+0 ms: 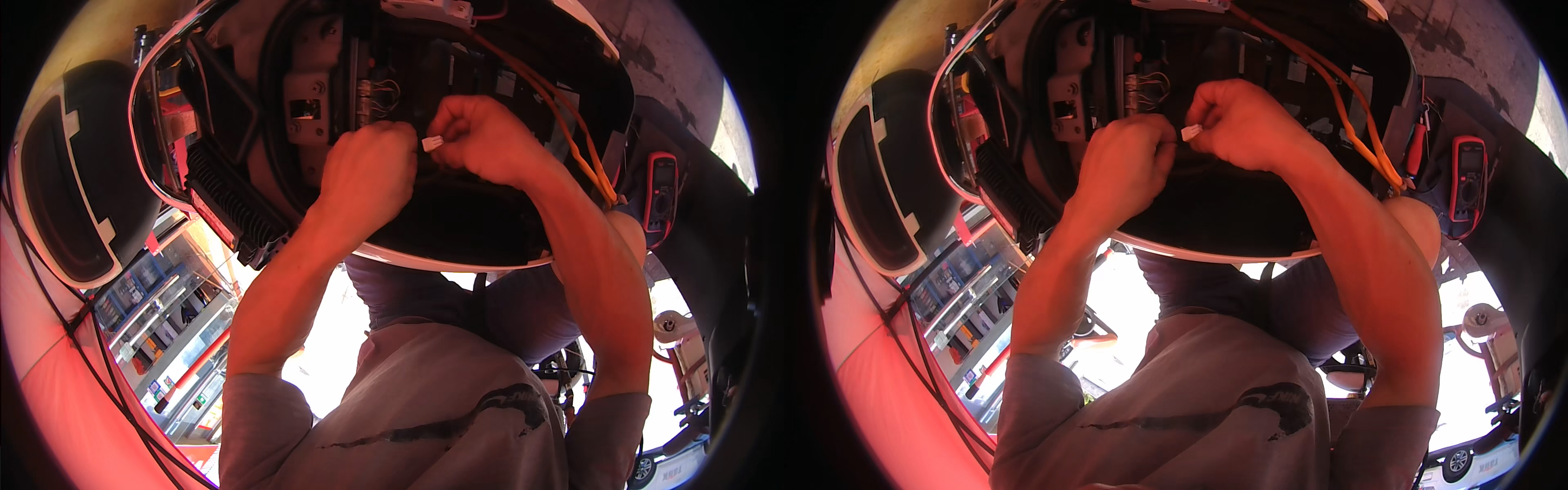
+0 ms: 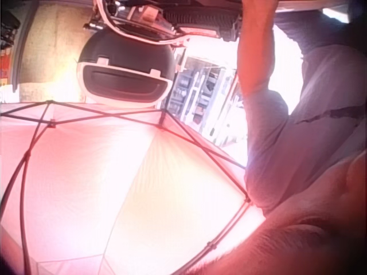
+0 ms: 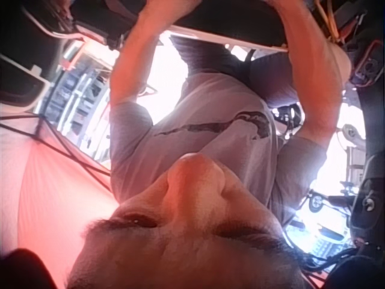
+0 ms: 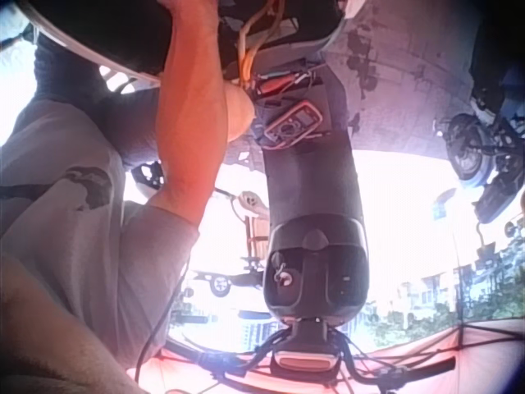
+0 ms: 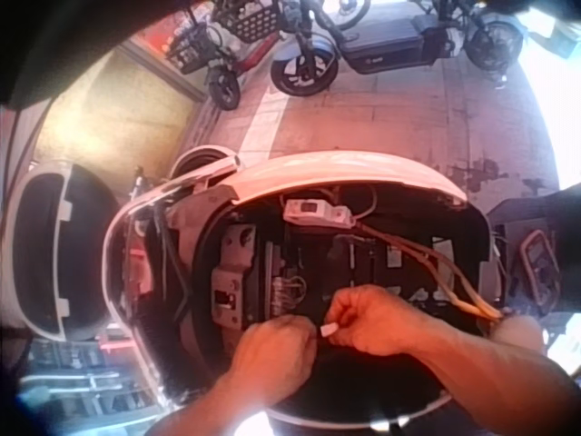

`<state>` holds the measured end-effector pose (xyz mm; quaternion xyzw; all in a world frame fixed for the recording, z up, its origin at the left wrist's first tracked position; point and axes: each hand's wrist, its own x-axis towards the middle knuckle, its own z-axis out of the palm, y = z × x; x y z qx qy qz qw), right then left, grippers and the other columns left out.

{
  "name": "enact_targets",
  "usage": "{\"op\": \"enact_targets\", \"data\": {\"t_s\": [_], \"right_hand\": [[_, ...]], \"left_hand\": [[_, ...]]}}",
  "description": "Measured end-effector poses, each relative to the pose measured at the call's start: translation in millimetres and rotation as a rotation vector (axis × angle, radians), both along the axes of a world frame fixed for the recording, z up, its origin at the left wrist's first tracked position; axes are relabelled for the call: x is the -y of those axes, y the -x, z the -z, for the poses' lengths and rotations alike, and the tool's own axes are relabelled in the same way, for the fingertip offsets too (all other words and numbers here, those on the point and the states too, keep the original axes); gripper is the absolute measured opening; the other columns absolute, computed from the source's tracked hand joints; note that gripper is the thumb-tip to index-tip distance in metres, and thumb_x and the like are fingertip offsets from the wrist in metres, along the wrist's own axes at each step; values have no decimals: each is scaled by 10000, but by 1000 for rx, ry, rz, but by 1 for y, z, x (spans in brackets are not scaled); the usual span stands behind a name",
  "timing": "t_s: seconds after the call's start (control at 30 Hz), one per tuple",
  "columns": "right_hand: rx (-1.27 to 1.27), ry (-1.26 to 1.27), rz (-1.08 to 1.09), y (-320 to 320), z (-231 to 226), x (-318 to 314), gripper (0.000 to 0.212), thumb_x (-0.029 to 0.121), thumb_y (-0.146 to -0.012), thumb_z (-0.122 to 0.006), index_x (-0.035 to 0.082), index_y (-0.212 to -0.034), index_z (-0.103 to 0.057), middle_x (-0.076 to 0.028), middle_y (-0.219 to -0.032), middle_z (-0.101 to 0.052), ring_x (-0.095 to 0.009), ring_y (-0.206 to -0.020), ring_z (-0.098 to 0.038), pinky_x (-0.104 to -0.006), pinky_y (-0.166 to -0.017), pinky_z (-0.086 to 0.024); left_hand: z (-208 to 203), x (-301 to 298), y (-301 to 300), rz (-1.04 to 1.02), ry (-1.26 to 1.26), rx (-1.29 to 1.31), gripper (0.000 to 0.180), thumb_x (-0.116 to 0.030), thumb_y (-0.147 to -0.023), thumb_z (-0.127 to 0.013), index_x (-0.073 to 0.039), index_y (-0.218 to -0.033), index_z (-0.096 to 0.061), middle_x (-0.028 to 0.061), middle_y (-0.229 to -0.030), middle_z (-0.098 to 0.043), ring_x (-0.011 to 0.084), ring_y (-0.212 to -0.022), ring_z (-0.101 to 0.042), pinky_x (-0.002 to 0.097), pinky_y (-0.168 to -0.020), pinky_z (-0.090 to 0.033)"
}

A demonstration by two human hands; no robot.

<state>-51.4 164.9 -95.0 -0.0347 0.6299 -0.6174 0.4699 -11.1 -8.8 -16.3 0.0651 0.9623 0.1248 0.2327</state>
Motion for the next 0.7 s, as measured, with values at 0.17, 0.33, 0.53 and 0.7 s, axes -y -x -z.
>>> {"op": "enact_targets", "data": {"t_s": [0.17,0.33,0.53,0.7], "right_hand": [[-40,10,2,-2,3,0,162,1,-810,-755,45,-941,-670,-28,-799,-696,-99,-728,-654,-255,-647,-498],[-75,24,39,-5,7,1,137,88,-847,-767,47,-949,-686,-41,-805,-690,-118,-703,-639,-289,-606,-496],[-75,84,74,-9,10,3,140,84,-851,-754,45,-967,-685,-50,-818,-695,-121,-704,-645,-298,-589,-502],[-89,80,67,-8,10,2,137,90,-856,-743,37,-964,-679,-54,-817,-691,-130,-695,-643,-303,-578,-500]], "left_hand": [[0,-3,1,-35,6,21,53,-40,-830,-699,2,-862,-698,184,-855,-716,394,-798,-700,463,-702,-554],[1,-4,0,-32,4,-16,73,-36,-825,-702,1,-888,-696,181,-874,-712,396,-832,-694,474,-724,-550],[2,-1,-2,-16,47,-20,71,-37,-828,-696,5,-885,-687,186,-912,-704,401,-845,-688,485,-738,-551],[3,-1,-2,-8,39,-23,53,-39,-830,-693,0,-866,-691,180,-887,-706,402,-829,-688,482,-729,-552]]}}
